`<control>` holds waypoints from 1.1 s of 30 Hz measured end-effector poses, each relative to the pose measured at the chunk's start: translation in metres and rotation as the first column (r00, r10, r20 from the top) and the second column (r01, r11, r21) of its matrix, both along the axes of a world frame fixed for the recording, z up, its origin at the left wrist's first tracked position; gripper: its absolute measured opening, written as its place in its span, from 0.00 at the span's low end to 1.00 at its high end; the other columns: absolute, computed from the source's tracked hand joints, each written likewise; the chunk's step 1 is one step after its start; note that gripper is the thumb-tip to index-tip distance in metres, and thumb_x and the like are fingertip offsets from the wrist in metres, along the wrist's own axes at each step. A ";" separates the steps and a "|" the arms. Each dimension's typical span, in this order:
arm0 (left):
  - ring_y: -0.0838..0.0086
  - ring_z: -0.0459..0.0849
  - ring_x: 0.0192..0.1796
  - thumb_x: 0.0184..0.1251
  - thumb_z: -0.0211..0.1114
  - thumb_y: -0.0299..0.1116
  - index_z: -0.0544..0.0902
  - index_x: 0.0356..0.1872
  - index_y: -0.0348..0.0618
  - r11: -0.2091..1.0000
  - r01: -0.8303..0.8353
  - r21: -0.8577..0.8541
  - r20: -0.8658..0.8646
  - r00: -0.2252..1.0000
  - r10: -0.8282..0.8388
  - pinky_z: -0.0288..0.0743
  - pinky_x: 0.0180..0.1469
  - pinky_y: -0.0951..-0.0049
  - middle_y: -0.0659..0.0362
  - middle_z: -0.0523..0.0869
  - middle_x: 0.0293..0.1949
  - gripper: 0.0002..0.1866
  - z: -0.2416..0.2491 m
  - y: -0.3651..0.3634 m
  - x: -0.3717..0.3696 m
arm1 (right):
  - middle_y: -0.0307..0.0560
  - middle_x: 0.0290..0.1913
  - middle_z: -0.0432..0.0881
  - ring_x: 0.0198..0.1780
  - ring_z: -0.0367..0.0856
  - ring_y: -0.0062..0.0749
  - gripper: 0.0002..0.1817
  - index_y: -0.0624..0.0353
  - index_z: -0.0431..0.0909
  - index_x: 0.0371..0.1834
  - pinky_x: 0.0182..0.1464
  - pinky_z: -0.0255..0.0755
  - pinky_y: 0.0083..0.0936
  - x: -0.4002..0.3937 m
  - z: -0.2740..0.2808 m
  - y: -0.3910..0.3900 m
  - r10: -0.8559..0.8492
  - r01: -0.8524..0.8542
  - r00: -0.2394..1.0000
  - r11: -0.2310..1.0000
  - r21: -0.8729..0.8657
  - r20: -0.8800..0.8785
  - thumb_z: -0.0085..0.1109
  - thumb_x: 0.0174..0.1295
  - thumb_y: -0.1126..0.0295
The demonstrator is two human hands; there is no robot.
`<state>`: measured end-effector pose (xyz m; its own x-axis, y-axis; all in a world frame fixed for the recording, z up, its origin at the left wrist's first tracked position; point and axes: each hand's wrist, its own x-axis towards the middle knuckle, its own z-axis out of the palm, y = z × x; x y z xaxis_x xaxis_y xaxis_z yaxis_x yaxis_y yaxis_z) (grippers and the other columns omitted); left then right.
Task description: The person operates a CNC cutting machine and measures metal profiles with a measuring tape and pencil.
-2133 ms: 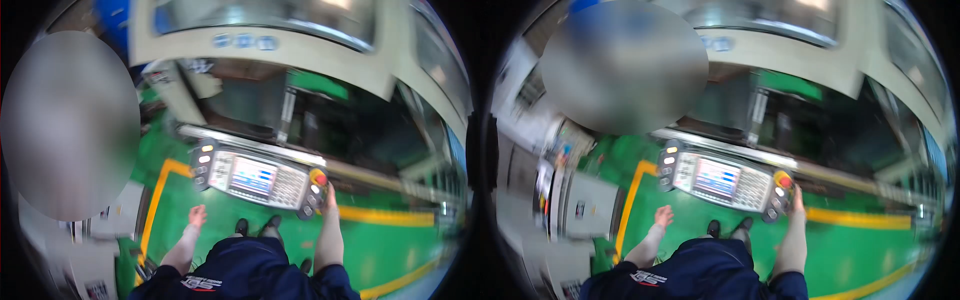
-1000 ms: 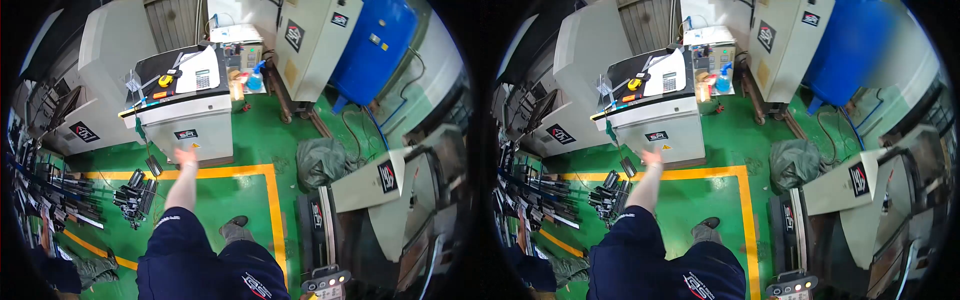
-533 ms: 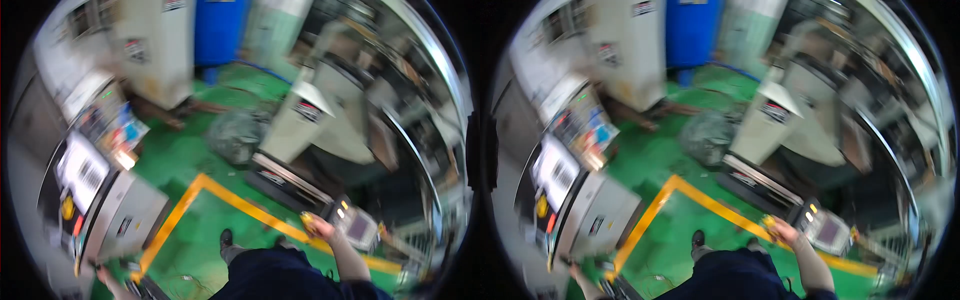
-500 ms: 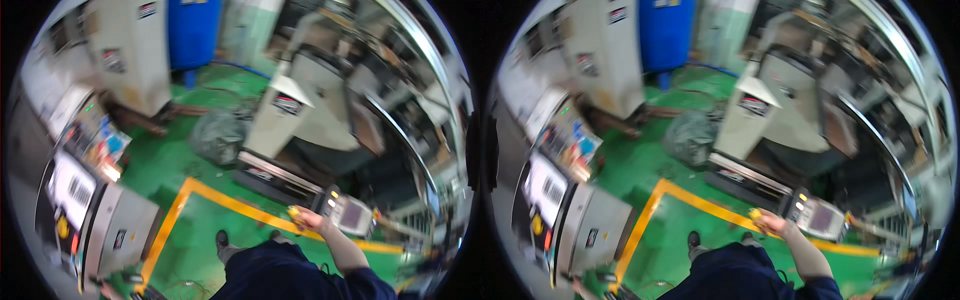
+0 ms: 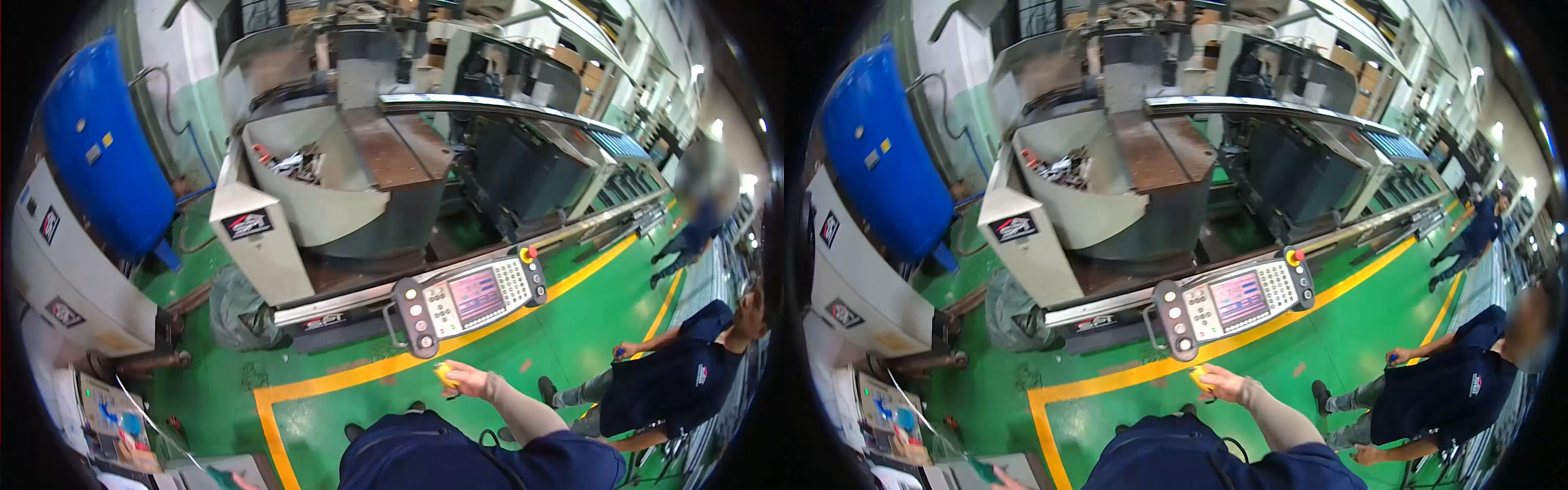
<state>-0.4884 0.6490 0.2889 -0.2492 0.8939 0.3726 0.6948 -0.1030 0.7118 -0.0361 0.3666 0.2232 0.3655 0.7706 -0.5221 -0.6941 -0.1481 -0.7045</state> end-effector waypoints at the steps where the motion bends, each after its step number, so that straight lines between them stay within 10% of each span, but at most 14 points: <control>1: 0.59 0.84 0.48 0.70 0.60 0.44 0.79 0.51 0.34 0.955 0.294 0.032 0.311 0.905 -0.289 0.81 0.46 0.61 0.48 0.83 0.50 0.21 -0.040 0.046 0.025 | 0.39 0.43 0.76 0.41 0.79 0.29 0.26 0.54 0.67 0.59 0.45 0.77 0.32 0.016 0.001 -0.035 -0.114 0.113 0.992 0.993 0.019 0.046 0.65 0.60 0.62; 3: 0.59 0.81 0.58 0.78 0.51 0.39 0.74 0.58 0.31 0.798 0.600 0.061 0.678 0.561 -0.474 0.80 0.55 0.57 0.47 0.79 0.59 0.20 -0.050 0.096 0.091 | 0.43 0.41 0.78 0.39 0.82 0.32 0.28 0.58 0.67 0.55 0.43 0.78 0.31 0.050 -0.015 -0.123 -0.359 0.366 0.892 0.930 0.026 0.277 0.69 0.51 0.70; 5: 0.60 0.81 0.58 0.78 0.52 0.39 0.71 0.58 0.33 0.673 0.738 0.045 0.748 0.422 -0.512 0.80 0.54 0.58 0.48 0.79 0.58 0.19 0.015 0.112 0.192 | 0.45 0.40 0.79 0.36 0.81 0.29 0.28 0.59 0.67 0.50 0.35 0.77 0.24 0.052 0.048 -0.183 -0.290 0.818 0.285 0.570 -0.074 0.914 0.69 0.45 0.76; 6: 0.62 0.82 0.57 0.78 0.52 0.39 0.71 0.58 0.34 0.608 0.793 0.045 0.744 0.379 -0.550 0.79 0.54 0.60 0.48 0.80 0.57 0.19 0.037 0.120 0.225 | 0.51 0.50 0.77 0.45 0.80 0.34 0.34 0.62 0.66 0.56 0.45 0.78 0.28 0.060 0.026 -0.248 -0.409 0.912 0.289 0.393 -0.118 0.866 0.68 0.41 0.77; 7: 0.63 0.83 0.55 0.78 0.51 0.40 0.70 0.58 0.35 0.544 0.838 0.044 0.715 0.354 -0.603 0.80 0.53 0.60 0.49 0.80 0.56 0.18 0.054 0.131 0.256 | 0.55 0.56 0.72 0.57 0.73 0.41 0.42 0.64 0.65 0.64 0.58 0.73 0.33 0.047 0.065 -0.262 0.281 0.984 -0.163 0.116 0.135 0.946 0.68 0.38 0.79; 8: 0.63 0.84 0.53 0.79 0.51 0.40 0.69 0.57 0.37 0.481 0.875 0.046 0.695 0.318 -0.645 0.80 0.51 0.60 0.50 0.80 0.55 0.18 0.062 0.141 0.289 | 0.58 0.62 0.68 0.64 0.67 0.48 0.45 0.65 0.63 0.69 0.67 0.63 0.36 0.037 0.078 -0.288 -0.035 0.960 -0.279 0.029 0.280 0.960 0.67 0.39 0.78; 10: 0.63 0.86 0.49 0.79 0.50 0.42 0.66 0.60 0.42 0.342 0.939 0.043 0.560 0.260 -0.786 0.82 0.48 0.59 0.51 0.82 0.53 0.19 0.070 0.172 0.351 | 0.59 0.64 0.68 0.65 0.67 0.47 0.45 0.65 0.63 0.69 0.69 0.61 0.37 0.008 0.089 -0.338 0.219 0.943 -0.272 -0.136 0.305 0.937 0.67 0.41 0.77; 12: 0.63 0.87 0.46 0.79 0.50 0.44 0.64 0.61 0.45 0.293 0.956 0.028 0.809 0.150 -0.568 0.82 0.47 0.60 0.52 0.83 0.48 0.19 0.098 0.174 0.420 | 0.59 0.67 0.67 0.65 0.67 0.44 0.48 0.66 0.58 0.72 0.69 0.61 0.38 -0.022 0.056 -0.369 0.446 0.925 -0.233 -0.172 0.339 0.864 0.68 0.42 0.77; 14: 0.62 0.87 0.43 0.78 0.51 0.46 0.65 0.59 0.46 0.175 0.985 0.011 0.857 0.081 -0.510 0.83 0.45 0.60 0.52 0.83 0.44 0.18 0.128 0.188 0.487 | 0.49 0.48 0.73 0.49 0.75 0.38 0.41 0.67 0.62 0.66 0.55 0.72 0.33 -0.045 0.024 -0.348 0.301 0.882 -0.391 -0.147 0.448 0.870 0.67 0.44 0.79; 18: 0.59 0.88 0.41 0.77 0.53 0.46 0.67 0.53 0.43 -0.045 0.994 -0.095 0.819 0.052 -0.571 0.86 0.40 0.60 0.49 0.84 0.41 0.18 0.164 0.235 0.626 | 0.53 0.46 0.82 0.48 0.80 0.38 0.30 0.65 0.72 0.58 0.52 0.75 0.36 -0.093 -0.015 -0.250 -0.049 0.969 -0.215 -0.137 0.207 0.975 0.72 0.55 0.62; 20: 0.60 0.87 0.40 0.77 0.53 0.45 0.66 0.56 0.43 -0.086 0.958 -0.273 0.808 0.180 -0.560 0.86 0.40 0.61 0.49 0.83 0.43 0.18 0.180 0.254 0.691 | 0.54 0.46 0.79 0.47 0.80 0.40 0.41 0.64 0.68 0.60 0.48 0.77 0.39 -0.116 -0.062 -0.222 -0.260 0.968 0.187 -0.115 -0.223 0.947 0.76 0.48 0.52; 22: 0.60 0.87 0.38 0.76 0.54 0.42 0.68 0.52 0.40 -0.113 0.953 -0.282 0.818 0.177 -0.548 0.87 0.38 0.60 0.50 0.83 0.43 0.16 0.170 0.284 0.739 | 0.43 0.35 0.73 0.32 0.76 0.27 0.29 0.63 0.67 0.50 0.36 0.76 0.26 -0.124 -0.145 -0.188 -0.152 0.977 -0.106 -0.199 0.074 0.983 0.68 0.42 0.77; 23: 0.61 0.86 0.37 0.76 0.54 0.42 0.68 0.51 0.41 -0.071 0.955 -0.288 0.813 0.205 -0.545 0.87 0.37 0.60 0.51 0.83 0.41 0.16 0.168 0.285 0.755 | 0.42 0.34 0.74 0.32 0.75 0.27 0.28 0.62 0.66 0.47 0.37 0.75 0.26 -0.126 -0.122 -0.143 -0.429 0.963 -0.135 -0.268 0.016 0.893 0.69 0.40 0.76; 33: 0.69 0.78 0.19 0.75 0.54 0.51 0.72 0.31 0.43 -0.213 0.905 -0.367 0.750 0.153 -0.644 0.81 0.22 0.66 0.59 0.77 0.20 0.20 0.110 0.358 0.881 | 0.49 0.36 0.78 0.34 0.78 0.35 0.35 0.65 0.65 0.44 0.39 0.78 0.33 -0.235 -0.163 -0.007 -0.374 0.714 0.129 -0.608 -0.348 0.918 0.75 0.32 0.68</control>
<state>0.3928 1.0073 0.3993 0.9188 0.2442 -0.3101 0.2947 0.0982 0.9505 -0.2709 0.3595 0.0602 0.2376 -0.9709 -0.0307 -0.6805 -0.1438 -0.7185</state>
